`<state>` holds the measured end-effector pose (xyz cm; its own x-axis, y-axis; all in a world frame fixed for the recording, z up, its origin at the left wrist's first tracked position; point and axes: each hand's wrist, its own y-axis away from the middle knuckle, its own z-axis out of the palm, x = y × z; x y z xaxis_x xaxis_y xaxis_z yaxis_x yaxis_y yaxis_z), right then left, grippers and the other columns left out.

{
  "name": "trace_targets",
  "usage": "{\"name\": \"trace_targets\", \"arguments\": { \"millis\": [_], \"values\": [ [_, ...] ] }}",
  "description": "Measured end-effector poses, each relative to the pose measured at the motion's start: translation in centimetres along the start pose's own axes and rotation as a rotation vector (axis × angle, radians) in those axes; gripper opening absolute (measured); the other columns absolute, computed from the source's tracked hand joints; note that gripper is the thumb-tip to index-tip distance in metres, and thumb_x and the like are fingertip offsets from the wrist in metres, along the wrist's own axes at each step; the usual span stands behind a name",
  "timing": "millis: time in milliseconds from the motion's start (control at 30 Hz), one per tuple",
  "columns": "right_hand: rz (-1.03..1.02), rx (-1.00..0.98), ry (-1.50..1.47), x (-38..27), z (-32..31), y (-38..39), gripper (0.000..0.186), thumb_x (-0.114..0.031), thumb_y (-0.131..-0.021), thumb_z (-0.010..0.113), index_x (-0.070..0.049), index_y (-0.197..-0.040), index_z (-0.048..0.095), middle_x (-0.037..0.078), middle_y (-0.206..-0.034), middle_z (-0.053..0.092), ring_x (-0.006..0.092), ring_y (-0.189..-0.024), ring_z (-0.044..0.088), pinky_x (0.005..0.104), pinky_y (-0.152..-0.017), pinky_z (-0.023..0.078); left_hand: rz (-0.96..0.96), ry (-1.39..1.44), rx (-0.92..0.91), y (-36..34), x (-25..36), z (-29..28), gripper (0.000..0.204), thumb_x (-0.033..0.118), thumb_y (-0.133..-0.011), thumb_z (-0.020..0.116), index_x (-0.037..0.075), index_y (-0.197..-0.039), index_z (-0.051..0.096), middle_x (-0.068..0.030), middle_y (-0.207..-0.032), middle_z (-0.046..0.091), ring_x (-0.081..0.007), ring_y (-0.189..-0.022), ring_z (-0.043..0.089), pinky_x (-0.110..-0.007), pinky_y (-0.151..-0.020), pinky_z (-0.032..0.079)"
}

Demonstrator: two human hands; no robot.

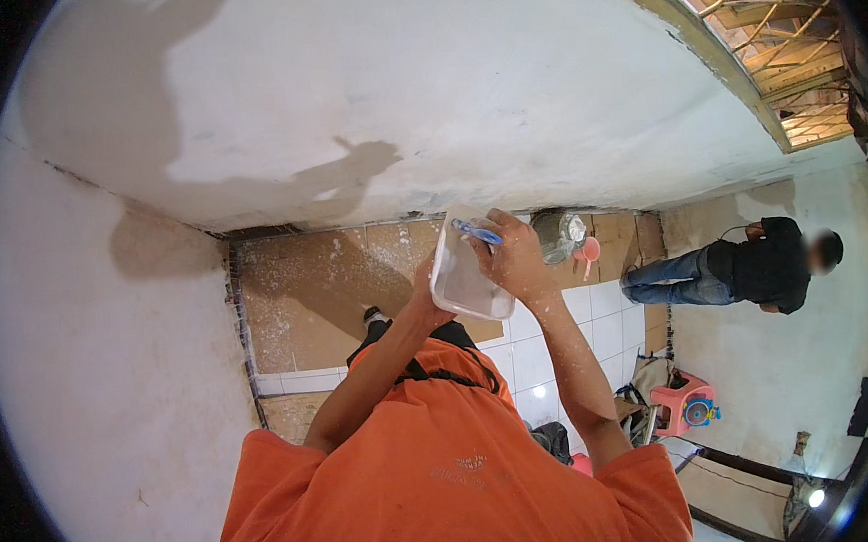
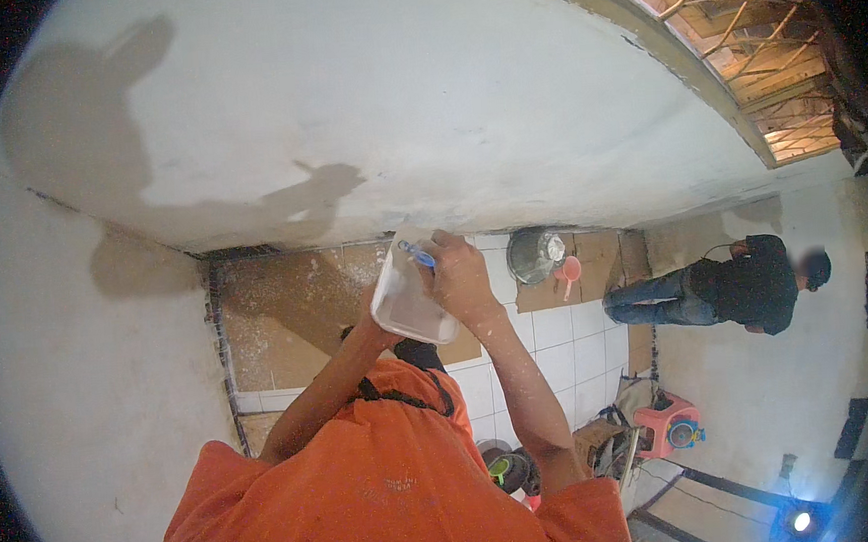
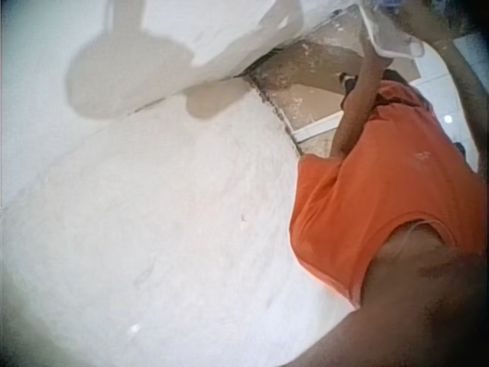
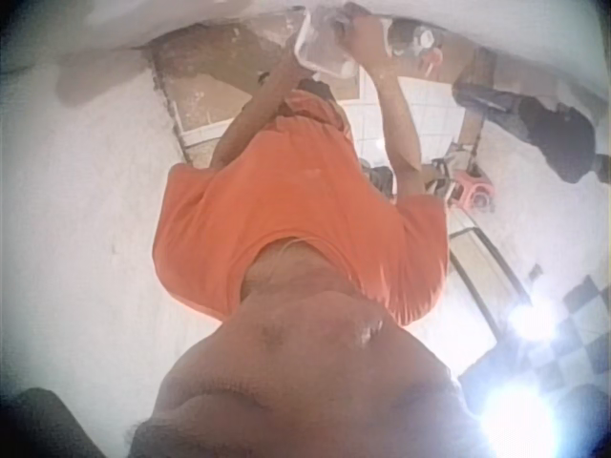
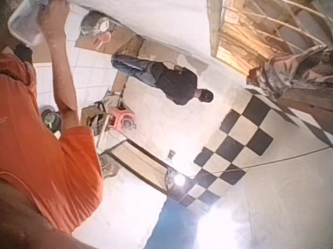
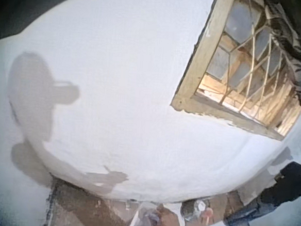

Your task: The person paints the wall and trim using a paint brush dipped into a white plastic container.

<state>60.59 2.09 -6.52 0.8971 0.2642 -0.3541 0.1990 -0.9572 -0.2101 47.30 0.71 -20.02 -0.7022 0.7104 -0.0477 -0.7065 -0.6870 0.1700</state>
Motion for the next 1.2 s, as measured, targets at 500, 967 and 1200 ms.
{"name": "trace_targets", "arguments": {
  "millis": [500, 967, 1200],
  "values": [
    [-0.054, 0.087, -0.132, 1.9, 1.2, 0.8, 0.015, -0.006, -0.079, 0.071, 0.001, -0.092, 0.069, 0.016, -0.077, 0.062, 0.033, -0.065, 0.06, 0.0371, -0.059, 0.048, -0.036, 0.008, -0.011, -0.4, 0.4, -1.5, 0.05, 0.043, -0.099, 0.037, 0.008, -0.133, 0.052, -0.0118, -0.122, 0.063, -0.0282, -0.106, 0.065, -0.047, -0.093, 0.053],
    [0.018, 0.014, -0.258, 3.4, 1.2, 2.1, 0.015, -0.002, -0.081, 0.068, 0.004, -0.095, 0.066, 0.015, -0.083, 0.064, 0.02, -0.062, 0.059, 0.0318, -0.058, 0.048, 0.059, -0.528, -0.035, 0.4, -0.2, 0.2, 0.051, 0.043, -0.1, 0.037, 0.007, -0.133, 0.051, -0.0115, -0.121, 0.063, -0.0282, -0.105, 0.065, -0.047, -0.092, 0.054],
    [0.188, 0.024, -0.592, 5.0, 1.3, 2.7, 0.021, -0.008, -0.083, 0.07, 0.003, -0.1, 0.064, 0.007, -0.075, 0.065, 0.0187, -0.064, 0.059, 0.0322, -0.061, 0.048, -0.16, -0.053, -0.057, -1.2, 0.2, 0.1, 0.053, 0.044, -0.1, 0.037, 0.006, -0.136, 0.048, -0.0129, -0.125, 0.061, -0.0291, -0.109, 0.063, -0.049, -0.093, 0.053]
  ]
}}
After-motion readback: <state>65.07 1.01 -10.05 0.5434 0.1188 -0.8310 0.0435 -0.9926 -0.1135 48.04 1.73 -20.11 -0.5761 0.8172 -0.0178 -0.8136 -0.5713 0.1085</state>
